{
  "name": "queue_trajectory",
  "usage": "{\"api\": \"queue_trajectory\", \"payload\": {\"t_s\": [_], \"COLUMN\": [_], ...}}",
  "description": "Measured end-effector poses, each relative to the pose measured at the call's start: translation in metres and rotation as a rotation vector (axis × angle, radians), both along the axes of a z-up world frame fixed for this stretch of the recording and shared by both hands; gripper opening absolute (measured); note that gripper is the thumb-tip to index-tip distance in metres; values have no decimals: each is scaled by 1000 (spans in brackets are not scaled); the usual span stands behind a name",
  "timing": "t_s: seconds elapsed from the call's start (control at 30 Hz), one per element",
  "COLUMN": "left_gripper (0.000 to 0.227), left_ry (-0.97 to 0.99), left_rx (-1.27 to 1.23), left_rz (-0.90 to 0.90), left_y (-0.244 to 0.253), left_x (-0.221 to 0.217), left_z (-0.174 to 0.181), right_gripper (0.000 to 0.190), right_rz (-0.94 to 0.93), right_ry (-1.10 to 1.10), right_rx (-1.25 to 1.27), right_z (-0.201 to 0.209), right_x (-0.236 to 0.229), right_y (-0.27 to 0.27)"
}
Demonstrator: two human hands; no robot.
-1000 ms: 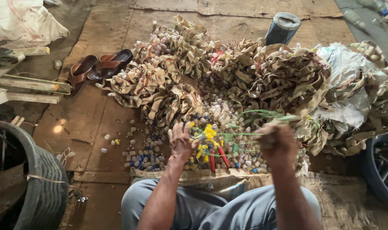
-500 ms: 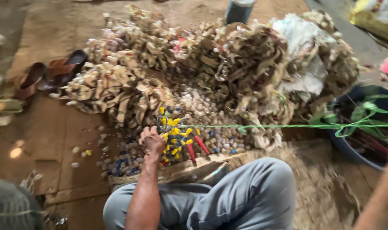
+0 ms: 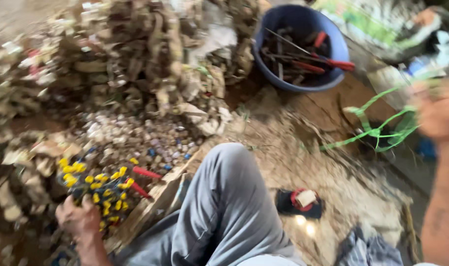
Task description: The person sits on the floor and uses pliers to cut yellow plastic caps off a string of lights. The removed caps fall onto a pile of other plastic pieces on the floor.
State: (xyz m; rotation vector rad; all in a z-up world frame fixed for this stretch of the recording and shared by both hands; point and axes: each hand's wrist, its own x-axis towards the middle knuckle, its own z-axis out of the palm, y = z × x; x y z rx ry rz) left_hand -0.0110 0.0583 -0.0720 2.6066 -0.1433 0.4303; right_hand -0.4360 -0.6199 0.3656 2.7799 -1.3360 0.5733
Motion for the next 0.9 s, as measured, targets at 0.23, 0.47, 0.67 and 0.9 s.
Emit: {"api": "queue_trajectory", "payload": {"t_s": [0.23,0.47,0.67,0.9], "left_gripper": [49,54,52,51], "left_ry": [-12,47,101,25], "left_rx": [-110,-18,-88,-101], "left_rz": [2,39,61,68], "left_y": [-9,-14,-22,-27], "left_x": [-12,-24,-26,-24], "left_z": [6,27,30,30], "right_gripper": [30,46,30,28], "right_rz": [234,332,278,245], "right_ry": [-7,-30,-146,-894], "right_rx": [250,188,380,1190], "right_z": [-231,-382,-391,-299], "right_x": [29,78,74,69], "right_y": [30,80,79,67]}}
